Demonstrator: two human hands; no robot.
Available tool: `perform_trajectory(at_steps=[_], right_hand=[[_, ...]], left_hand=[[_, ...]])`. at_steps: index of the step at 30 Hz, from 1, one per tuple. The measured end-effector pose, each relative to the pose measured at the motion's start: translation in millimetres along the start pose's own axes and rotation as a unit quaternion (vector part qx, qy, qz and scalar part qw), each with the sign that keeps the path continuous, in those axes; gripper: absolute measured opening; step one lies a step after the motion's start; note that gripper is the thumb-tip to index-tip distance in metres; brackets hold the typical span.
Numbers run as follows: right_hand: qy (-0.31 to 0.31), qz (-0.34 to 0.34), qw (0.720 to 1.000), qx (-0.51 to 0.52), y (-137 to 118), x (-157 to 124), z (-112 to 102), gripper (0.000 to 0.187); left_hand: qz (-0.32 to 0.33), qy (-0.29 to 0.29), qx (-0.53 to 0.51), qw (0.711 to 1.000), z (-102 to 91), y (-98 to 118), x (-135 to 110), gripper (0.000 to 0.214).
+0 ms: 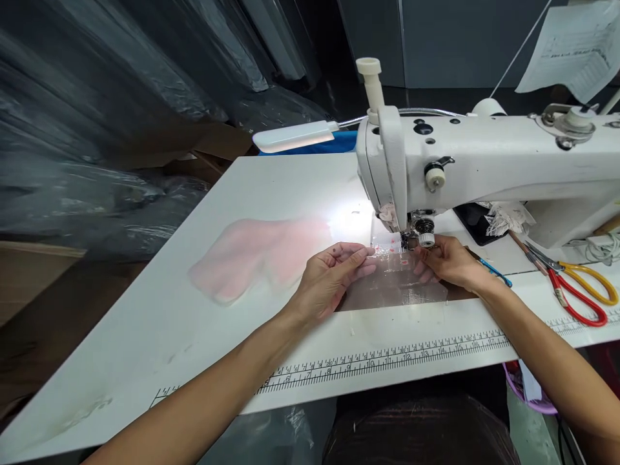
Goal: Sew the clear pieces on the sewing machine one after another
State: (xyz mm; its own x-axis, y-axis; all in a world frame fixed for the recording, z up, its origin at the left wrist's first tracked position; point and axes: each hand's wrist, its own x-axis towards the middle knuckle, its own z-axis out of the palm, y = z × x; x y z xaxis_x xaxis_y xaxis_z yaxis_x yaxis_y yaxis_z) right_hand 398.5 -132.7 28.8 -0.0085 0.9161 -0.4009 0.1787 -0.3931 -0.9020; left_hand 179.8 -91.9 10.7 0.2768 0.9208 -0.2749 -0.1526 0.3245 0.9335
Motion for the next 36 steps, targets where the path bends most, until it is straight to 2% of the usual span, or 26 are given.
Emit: perform_trajectory(at_steps=[7,12,17,20,22,23,24,26,28,30,32,34,36], right_hand=[[-0.002,-0.049,0.998,0.033,12.3,5.2,-0.2,0.057],[-0.009,-0.064,0.998,0.015,19.7,6.6,-4.2,0.066],[-0.007,-0.065,0.998,0.003,21.7,7.9,-2.2,0.063],[0.004,-0.073,0.997,-0.021,20.2,9.4,0.5,0.055],[0.043,-0.093,0.990,-0.093,18.4,9.6,-0.3,0.043],[0.078,-0.104,0.980,-0.148,17.3,9.3,-1.8,0.037],[0.113,-0.114,0.965,-0.205,16.2,8.6,-3.7,0.032],[0.152,-0.129,0.937,-0.287,13.9,6.5,-8.0,0.028],[0.138,-0.133,0.933,-0.306,11.6,4.4,-11.3,0.027],[0.099,-0.126,0.937,-0.311,9.2,3.6,-12.3,0.027],[0.087,-0.111,0.929,-0.342,6.9,4.3,-11.9,0.029],[0.091,-0.104,0.917,-0.374,4.8,5.3,-11.6,0.024],[0.096,-0.109,0.917,-0.372,3.3,4.8,-12.5,0.013]], left_hand=[[-0.011,-0.030,-0.114,0.993,-0.9,4.1,-1.1,0.033],[0.009,-0.045,-0.093,0.995,-0.1,5.0,-1.3,0.024],[0.009,-0.034,-0.084,0.996,0.2,4.0,-0.1,0.027],[0.006,-0.033,-0.070,0.997,-1.5,1.7,2.2,0.029],[0.040,-0.023,-0.010,0.999,-4.3,0.2,4.4,0.028],[0.082,-0.008,0.043,0.996,-6.2,-0.2,5.4,0.028],[0.137,0.010,0.109,0.984,-8.1,-0.3,6.3,0.028],[0.254,0.029,0.254,0.933,-11.7,0.3,7.5,0.028],[0.328,-0.027,0.369,0.869,-13.3,1.3,7.1,0.026],[0.345,-0.148,0.443,0.814,-12.3,1.2,5.1,0.032],[0.331,-0.245,0.490,0.769,-9.6,-0.8,2.0,0.047],[0.308,-0.281,0.525,0.742,-7.2,-4.0,-1.0,0.061],[0.297,-0.286,0.544,0.730,-7.0,-6.5,-2.9,0.068]])
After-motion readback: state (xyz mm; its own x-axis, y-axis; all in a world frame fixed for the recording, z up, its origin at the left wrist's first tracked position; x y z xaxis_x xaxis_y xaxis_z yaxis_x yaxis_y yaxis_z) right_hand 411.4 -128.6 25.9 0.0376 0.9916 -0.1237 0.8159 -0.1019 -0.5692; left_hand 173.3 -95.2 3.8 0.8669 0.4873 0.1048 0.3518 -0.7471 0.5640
